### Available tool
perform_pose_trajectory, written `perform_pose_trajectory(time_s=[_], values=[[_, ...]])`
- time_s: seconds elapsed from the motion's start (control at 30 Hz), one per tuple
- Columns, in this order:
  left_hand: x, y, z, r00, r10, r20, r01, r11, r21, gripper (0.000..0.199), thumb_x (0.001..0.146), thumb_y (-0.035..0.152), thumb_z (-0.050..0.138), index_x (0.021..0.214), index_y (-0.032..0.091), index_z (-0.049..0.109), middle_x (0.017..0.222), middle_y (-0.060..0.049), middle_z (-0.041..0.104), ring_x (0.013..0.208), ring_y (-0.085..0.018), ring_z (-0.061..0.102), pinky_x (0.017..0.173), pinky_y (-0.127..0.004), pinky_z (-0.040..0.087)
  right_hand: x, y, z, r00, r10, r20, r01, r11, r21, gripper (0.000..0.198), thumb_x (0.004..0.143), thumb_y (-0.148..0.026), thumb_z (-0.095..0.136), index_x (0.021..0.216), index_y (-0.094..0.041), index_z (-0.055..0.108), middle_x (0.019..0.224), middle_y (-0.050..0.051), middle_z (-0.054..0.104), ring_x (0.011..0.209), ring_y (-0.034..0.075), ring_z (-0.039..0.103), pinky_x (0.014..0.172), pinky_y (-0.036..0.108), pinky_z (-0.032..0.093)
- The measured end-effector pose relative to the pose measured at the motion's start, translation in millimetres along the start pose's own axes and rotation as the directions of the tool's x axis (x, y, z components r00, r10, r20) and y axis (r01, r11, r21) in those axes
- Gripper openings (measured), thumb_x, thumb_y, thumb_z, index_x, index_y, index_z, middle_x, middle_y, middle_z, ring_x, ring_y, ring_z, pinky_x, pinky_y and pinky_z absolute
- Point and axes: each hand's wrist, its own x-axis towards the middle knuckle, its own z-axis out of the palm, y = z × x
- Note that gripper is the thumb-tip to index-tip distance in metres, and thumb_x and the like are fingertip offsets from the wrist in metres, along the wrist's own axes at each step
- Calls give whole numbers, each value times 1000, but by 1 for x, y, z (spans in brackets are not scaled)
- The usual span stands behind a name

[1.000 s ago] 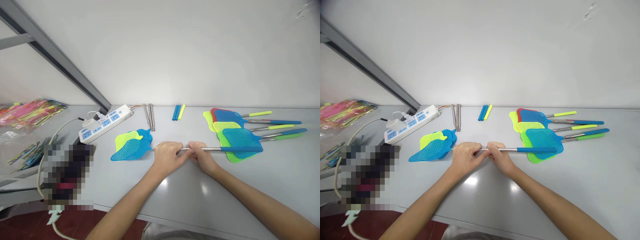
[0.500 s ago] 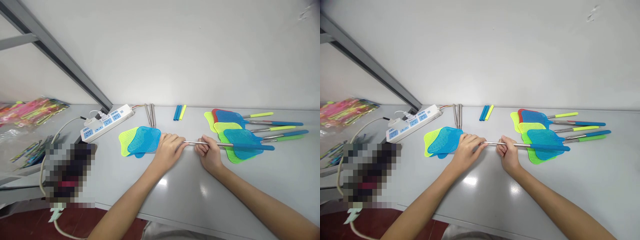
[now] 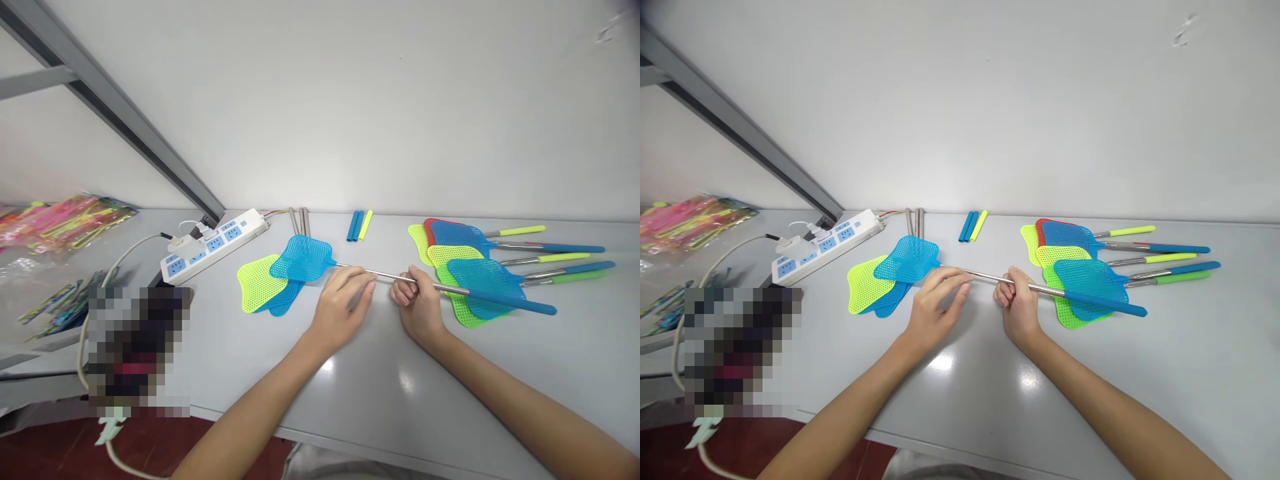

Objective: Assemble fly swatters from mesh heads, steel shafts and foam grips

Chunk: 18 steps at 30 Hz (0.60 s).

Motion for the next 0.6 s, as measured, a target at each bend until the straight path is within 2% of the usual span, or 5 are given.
perform_pose_trajectory(time_s=[0.13, 0.27, 0.33, 0.4, 0.6], values=[[-4, 9, 8, 947, -241, 213, 292, 922, -253, 26, 84, 34, 42, 83, 17, 62, 79, -5, 62, 75, -14, 55, 71, -26, 42, 1, -3, -1, 999, 38, 20, -39, 998, 53, 36, 74, -24, 48, 46, -19, 27, 39, -7, 25, 34, 6, 26, 39, 23, 27], [-3, 7, 15, 788, -448, 421, 614, 537, -578, 40, 82, 47, 39, 93, 14, 58, 77, -6, 60, 63, -13, 55, 61, -26, 43, 1, -6, -1, 998, 40, 58, -43, 997, 61, 35, 72, -24, 47, 45, -19, 26, 38, -6, 26, 34, 6, 27, 40, 24, 28], [-1, 3, 15, 750, -479, 456, 641, 358, -679, 43, 80, 50, 41, 96, 14, 57, 80, -7, 60, 63, -13, 56, 61, -26, 44, 1, -6, -2, 997, 44, 70, -48, 997, 61, 35, 72, -24, 47, 44, -18, 26, 38, -6, 26, 34, 6, 27, 40, 24, 27], [2, 0, 14, 740, -513, 434, 620, 272, -736, 43, 78, 50, 44, 95, 13, 57, 82, -7, 61, 62, -12, 56, 62, -27, 44, 1, -7, -2, 996, 45, 81, -49, 997, 57, 34, 72, -24, 46, 44, -18, 26, 39, -6, 27, 34, 6, 27, 40, 24, 27], [6, -1, 9, 738, -587, 332, 571, 283, -770, 36, 79, 44, 48, 92, 12, 58, 80, -6, 62, 59, -10, 55, 61, -24, 42, 1, -7, -1, 994, 45, 101, -51, 997, 66, 34, 72, -21, 45, 44, -18, 27, 39, -5, 28, 34, 6, 27, 40, 24, 25]])
